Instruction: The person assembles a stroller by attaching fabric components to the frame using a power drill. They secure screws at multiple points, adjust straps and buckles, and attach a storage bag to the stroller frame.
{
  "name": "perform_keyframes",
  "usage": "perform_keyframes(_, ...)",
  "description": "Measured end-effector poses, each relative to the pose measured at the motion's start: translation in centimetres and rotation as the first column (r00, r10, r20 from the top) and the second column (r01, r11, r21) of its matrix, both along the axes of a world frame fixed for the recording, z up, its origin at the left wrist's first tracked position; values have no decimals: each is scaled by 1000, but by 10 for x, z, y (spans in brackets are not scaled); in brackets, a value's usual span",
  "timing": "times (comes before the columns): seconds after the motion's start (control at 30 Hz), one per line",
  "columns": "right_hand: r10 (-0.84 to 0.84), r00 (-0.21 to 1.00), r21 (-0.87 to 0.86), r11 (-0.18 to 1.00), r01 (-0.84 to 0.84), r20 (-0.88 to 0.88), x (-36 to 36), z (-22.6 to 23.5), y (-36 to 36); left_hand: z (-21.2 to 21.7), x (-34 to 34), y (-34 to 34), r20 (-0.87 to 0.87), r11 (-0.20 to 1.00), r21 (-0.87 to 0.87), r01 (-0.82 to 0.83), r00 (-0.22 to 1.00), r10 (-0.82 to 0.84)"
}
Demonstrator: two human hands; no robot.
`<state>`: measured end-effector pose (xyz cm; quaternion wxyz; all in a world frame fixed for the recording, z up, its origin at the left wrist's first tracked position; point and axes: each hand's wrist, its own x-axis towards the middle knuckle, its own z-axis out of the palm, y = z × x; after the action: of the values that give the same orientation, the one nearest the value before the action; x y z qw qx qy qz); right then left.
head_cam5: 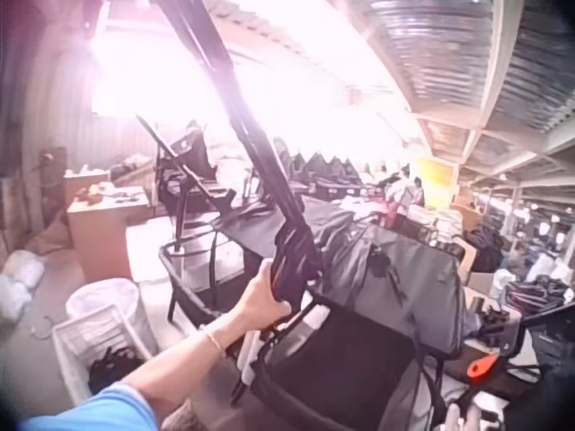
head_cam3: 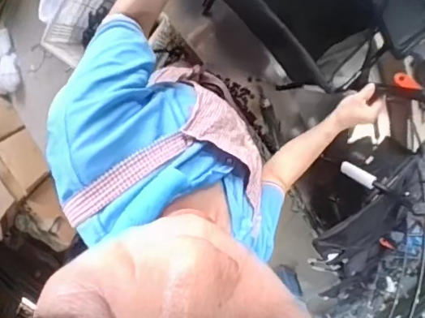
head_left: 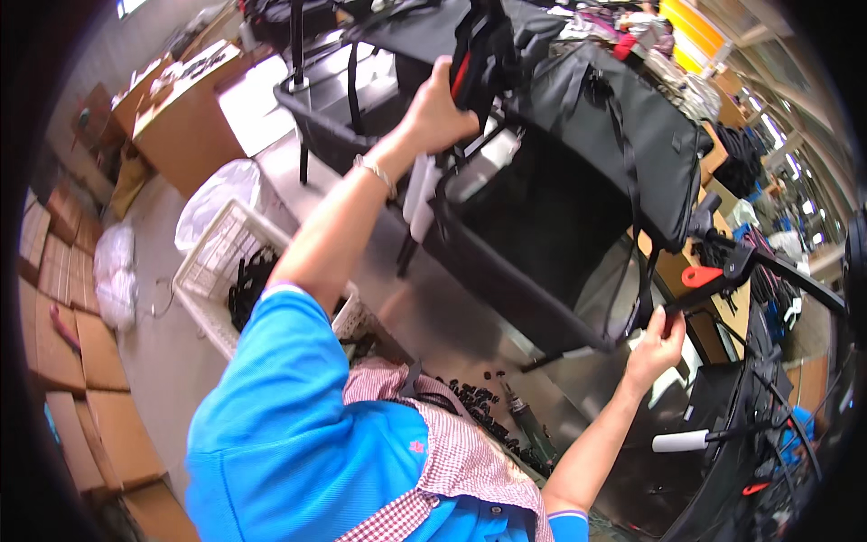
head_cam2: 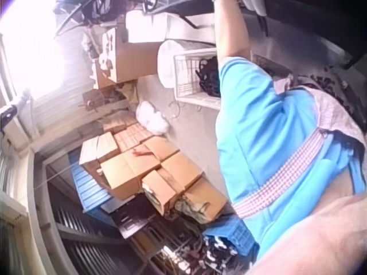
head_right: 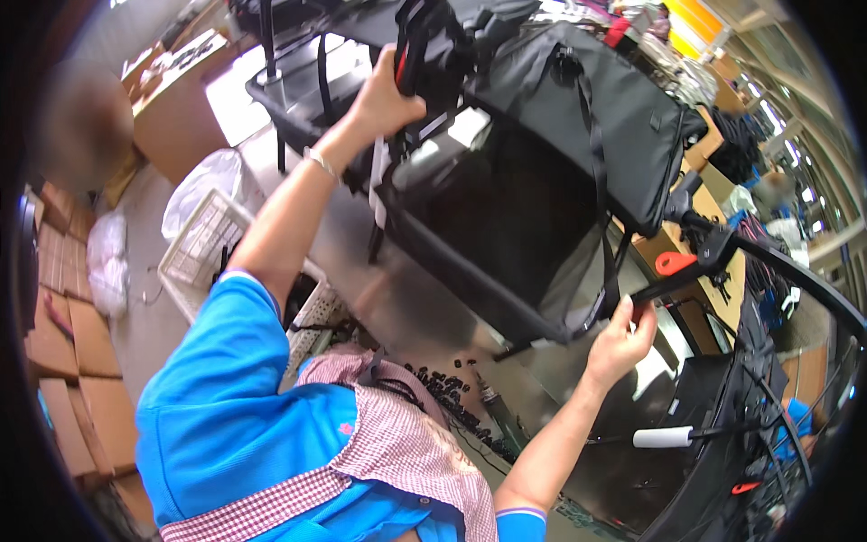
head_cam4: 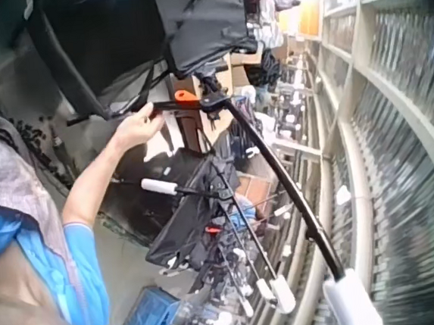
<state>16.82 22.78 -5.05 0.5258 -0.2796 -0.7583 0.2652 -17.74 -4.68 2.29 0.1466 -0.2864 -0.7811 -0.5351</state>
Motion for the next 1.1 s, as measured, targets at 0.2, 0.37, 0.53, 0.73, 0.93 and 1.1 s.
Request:
perform_keyframes(0.2, 375, 899, 41, 919, -393, 225, -112, 35, -70, -5, -71, -149, 264, 945, 49, 323, 908, -324)
perform_keyframes(0.37, 507, 836, -178, 861, -477, 210, -173, 39, -118, -42, -36, -310, 532, 951, -238, 196, 846, -41)
perform_keyframes(0.53, 610, 785, -222, 784, -579, 107, -191, 39, -151, -235, 56, -414, 411, 644, -748, 158, 873, 263)
perform_keyframes(0.73, 524, 847, -153, 847, -508, 89, -169, 18, -148, -370, 136, -330, 363, 457, -833, 312, 931, 26)
perform_keyframes(0.93, 542, 823, -145, 840, -524, 167, -125, 12, -148, -405, 140, -322, 382, 276, -901, 334, 913, 140)
perform_keyframes(1.1, 653, 739, -310, 746, -589, 166, -90, -20, -176, -282, 117, -338, 812, 979, -133, 157, 584, 17)
